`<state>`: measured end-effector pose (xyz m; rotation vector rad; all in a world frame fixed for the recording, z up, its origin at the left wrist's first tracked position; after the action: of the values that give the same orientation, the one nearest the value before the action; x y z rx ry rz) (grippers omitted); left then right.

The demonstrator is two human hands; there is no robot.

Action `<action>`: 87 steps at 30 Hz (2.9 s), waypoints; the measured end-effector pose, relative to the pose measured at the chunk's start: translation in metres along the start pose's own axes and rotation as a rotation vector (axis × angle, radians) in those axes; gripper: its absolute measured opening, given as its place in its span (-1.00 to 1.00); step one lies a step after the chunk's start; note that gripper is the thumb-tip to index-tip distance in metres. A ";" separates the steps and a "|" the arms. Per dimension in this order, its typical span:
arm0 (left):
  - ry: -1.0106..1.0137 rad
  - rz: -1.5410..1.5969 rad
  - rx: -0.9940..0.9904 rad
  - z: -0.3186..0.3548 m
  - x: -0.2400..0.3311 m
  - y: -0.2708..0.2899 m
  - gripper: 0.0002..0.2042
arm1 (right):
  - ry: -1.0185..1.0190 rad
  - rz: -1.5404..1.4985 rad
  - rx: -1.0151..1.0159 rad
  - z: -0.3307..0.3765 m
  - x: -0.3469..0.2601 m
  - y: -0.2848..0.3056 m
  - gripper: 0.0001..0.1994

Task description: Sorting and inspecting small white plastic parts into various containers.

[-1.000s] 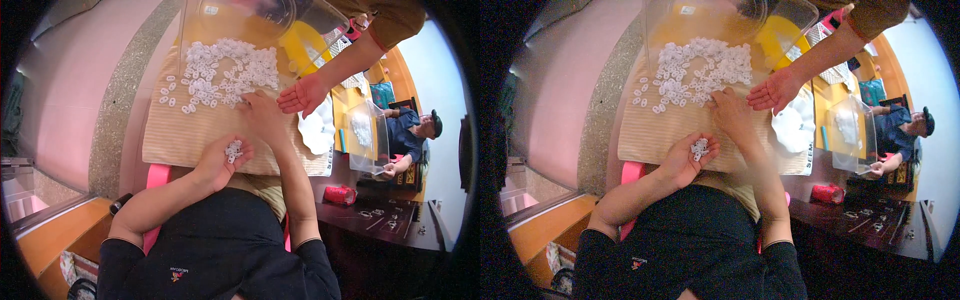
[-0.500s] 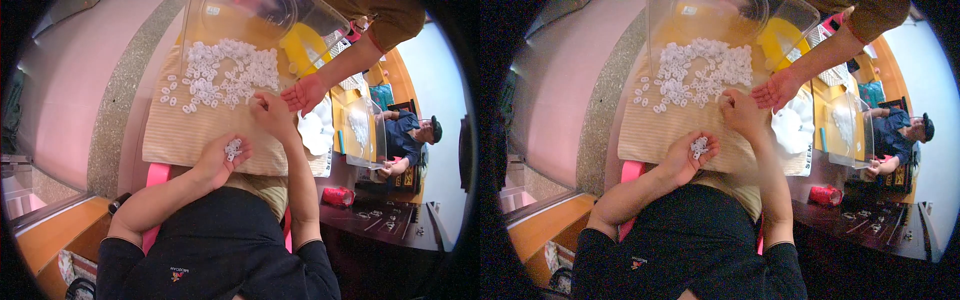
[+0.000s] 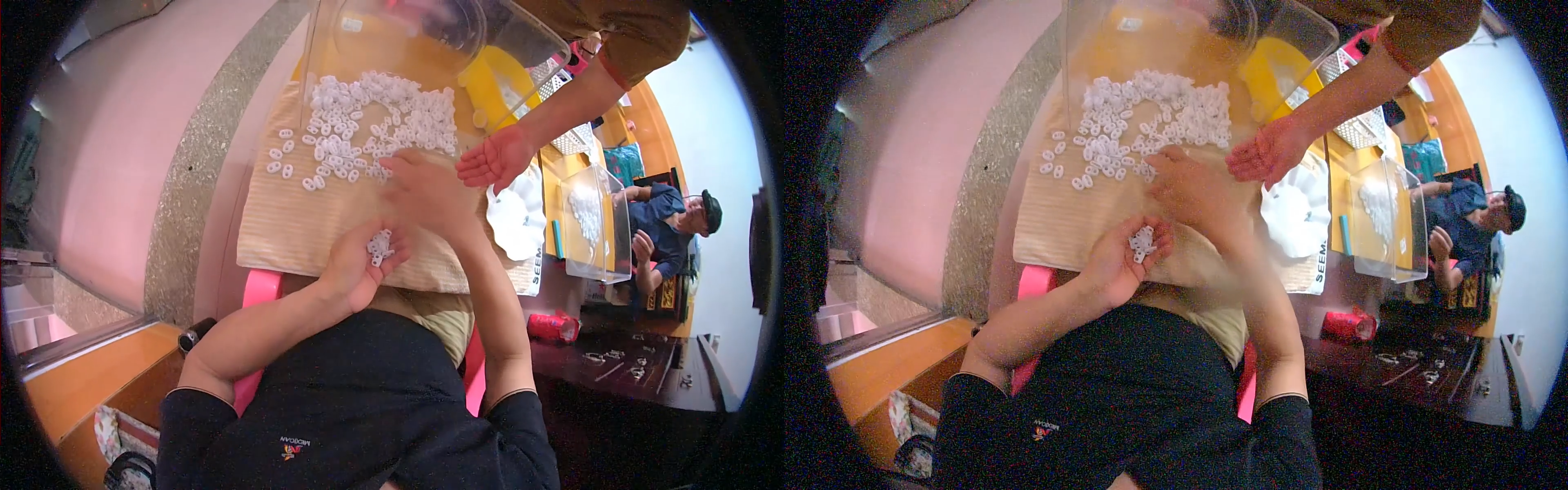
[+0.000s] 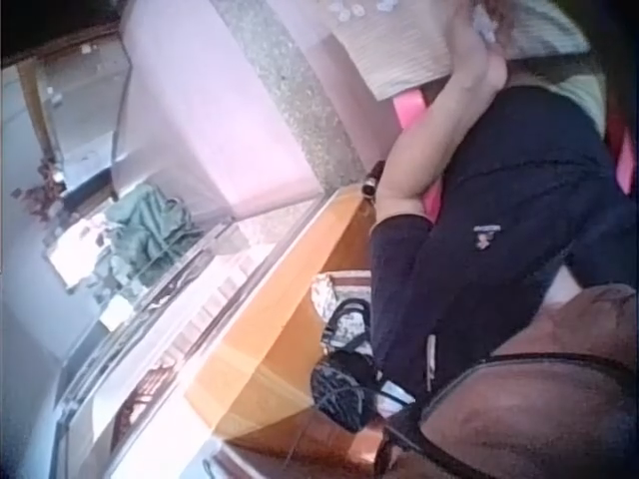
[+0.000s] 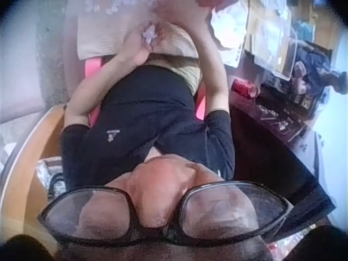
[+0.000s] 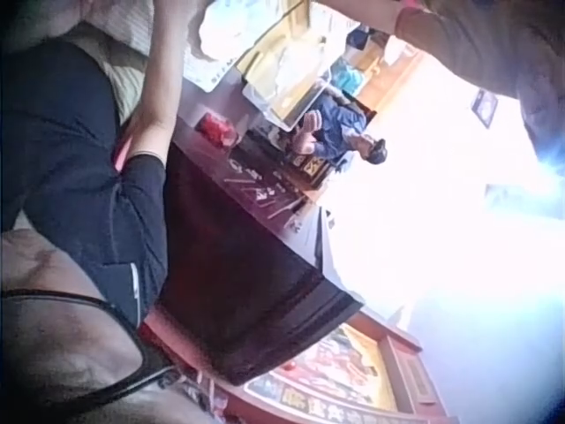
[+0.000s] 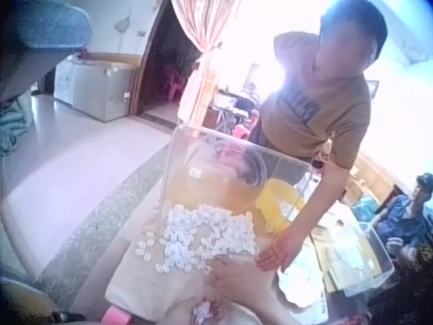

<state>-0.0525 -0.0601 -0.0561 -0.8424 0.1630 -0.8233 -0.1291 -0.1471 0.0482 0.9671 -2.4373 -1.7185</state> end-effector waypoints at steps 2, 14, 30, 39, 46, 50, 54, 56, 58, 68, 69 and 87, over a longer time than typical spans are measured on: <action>0.000 0.020 0.011 0.000 0.000 0.004 -0.81 | -0.007 0.156 -0.012 -0.009 -0.011 -0.011 -0.63; -0.003 -0.015 0.012 0.001 0.002 0.002 -0.75 | 0.081 0.418 -0.127 -0.007 -0.001 -0.053 -0.79; -0.031 -0.017 0.112 -0.001 0.011 0.003 -0.77 | 0.181 0.046 -0.138 0.024 -0.072 -0.005 -0.79; -0.007 -0.025 -0.060 -0.023 0.017 0.008 -0.74 | 0.237 -0.046 0.004 0.032 -0.070 0.002 -0.84; -0.074 -0.057 0.010 -0.006 0.021 -0.023 -0.82 | 0.037 -0.245 0.116 0.033 -0.064 0.038 -0.80; -0.173 0.011 0.002 -0.017 0.030 -0.051 -0.79 | -0.021 -0.244 0.544 0.050 -0.052 0.097 -0.82; -0.223 0.087 -0.005 -0.035 0.028 -0.104 -0.73 | -0.069 -0.307 0.821 0.075 -0.027 0.137 -0.87; -0.257 0.090 0.016 -0.044 0.025 -0.130 -0.74 | -0.117 -0.305 0.870 0.082 -0.020 0.148 -0.90; -0.292 0.095 0.036 -0.051 0.025 -0.151 -0.74 | -0.170 -0.344 0.904 0.088 -0.009 0.154 -0.92; -0.489 0.117 0.131 -0.060 0.022 -0.188 -0.70 | -0.364 -0.614 1.068 0.114 0.024 0.175 -0.91; -0.537 0.100 0.147 -0.058 0.023 -0.190 -0.69 | -0.355 -0.624 1.081 0.116 0.025 0.178 -0.90; -1.038 -0.232 0.110 -0.047 0.020 -0.212 -0.67 | -0.303 -0.731 1.156 0.124 0.022 0.195 -0.91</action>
<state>-0.1822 -0.1840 0.0679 -1.0977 -0.8989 -0.5137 -0.2821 -0.0117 0.1583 1.9390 -3.5881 -0.2274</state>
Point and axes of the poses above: each hand's wrist, its own z-axis away from the middle knuckle, its own y-axis out of the back of the hand, x = y × z, the point moved 9 cm from there along -z, towards the middle knuckle, and after that the axes turned 15 degrees about x, right-handed, at the moved point
